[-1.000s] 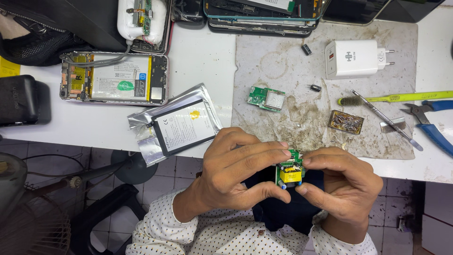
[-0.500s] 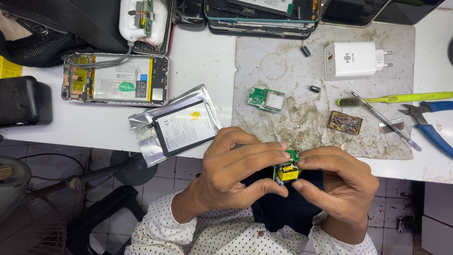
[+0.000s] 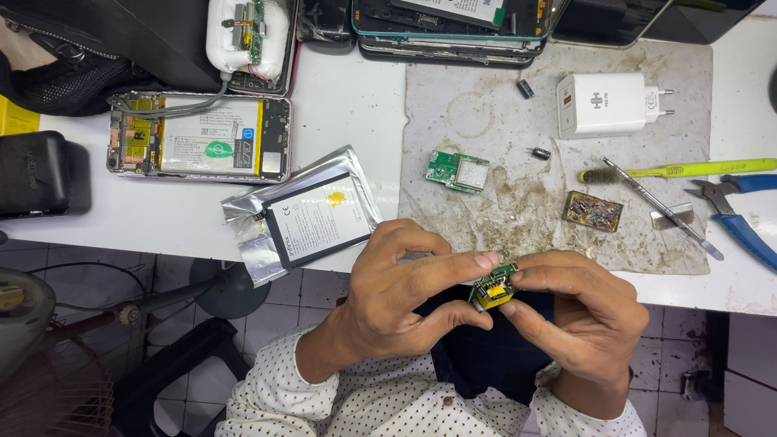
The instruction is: The person disassembles a white wall charger, removes the internal circuit board, and uses a soldering iron to work on the board's components. They handle the charger casing, circuit board, and soldering iron throughout the process.
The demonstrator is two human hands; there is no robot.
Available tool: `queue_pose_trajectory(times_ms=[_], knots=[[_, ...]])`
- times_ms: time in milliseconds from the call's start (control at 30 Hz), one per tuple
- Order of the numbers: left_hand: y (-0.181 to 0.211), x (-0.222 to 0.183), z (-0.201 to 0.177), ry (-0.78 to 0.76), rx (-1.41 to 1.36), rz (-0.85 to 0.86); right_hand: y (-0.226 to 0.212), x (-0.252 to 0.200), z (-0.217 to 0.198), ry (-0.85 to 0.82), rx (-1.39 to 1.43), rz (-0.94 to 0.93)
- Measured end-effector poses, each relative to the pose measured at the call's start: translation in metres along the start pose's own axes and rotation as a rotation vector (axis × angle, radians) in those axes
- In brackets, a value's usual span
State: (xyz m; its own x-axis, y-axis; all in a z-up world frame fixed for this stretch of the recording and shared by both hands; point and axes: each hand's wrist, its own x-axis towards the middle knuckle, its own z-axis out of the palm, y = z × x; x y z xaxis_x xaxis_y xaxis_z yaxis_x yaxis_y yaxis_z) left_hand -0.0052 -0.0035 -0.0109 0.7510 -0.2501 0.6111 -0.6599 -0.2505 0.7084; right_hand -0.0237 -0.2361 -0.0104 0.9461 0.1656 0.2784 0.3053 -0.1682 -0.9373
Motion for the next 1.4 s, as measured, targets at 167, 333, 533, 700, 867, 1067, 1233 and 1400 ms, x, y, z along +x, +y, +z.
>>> queue_pose_trajectory(times_ms=[167, 333, 533, 700, 867, 1067, 1233, 1400], knots=[[-0.003, -0.002, 0.005, 0.040, -0.005, 0.056, 0.002, 0.000, 0.002, 0.007, -0.011, -0.017], [-0.003, -0.003, 0.005, 0.035, -0.011, 0.050, 0.002, -0.002, 0.002, 0.016, -0.017, -0.015], [-0.002, -0.001, 0.002, 0.020, -0.002, 0.043, 0.002, -0.001, 0.002, 0.019, -0.014, -0.006], [0.000, 0.001, 0.002, 0.016, 0.024, 0.032, 0.003, 0.000, 0.001, 0.006, 0.000, -0.027], [0.002, 0.002, 0.000, -0.009, 0.058, 0.019, 0.002, -0.001, 0.001, 0.006, 0.013, -0.013], [0.009, 0.015, -0.008, -0.042, 0.114, -0.028, -0.009, -0.003, 0.008, 0.071, -0.145, -0.061], [0.015, 0.022, -0.014, -0.107, 0.194, -0.018, -0.005, 0.003, -0.009, 0.347, -0.324, -0.148], [0.014, 0.032, -0.016, -0.241, 0.288, -0.067, -0.011, 0.013, -0.030, 0.439, -0.735, 0.021]])
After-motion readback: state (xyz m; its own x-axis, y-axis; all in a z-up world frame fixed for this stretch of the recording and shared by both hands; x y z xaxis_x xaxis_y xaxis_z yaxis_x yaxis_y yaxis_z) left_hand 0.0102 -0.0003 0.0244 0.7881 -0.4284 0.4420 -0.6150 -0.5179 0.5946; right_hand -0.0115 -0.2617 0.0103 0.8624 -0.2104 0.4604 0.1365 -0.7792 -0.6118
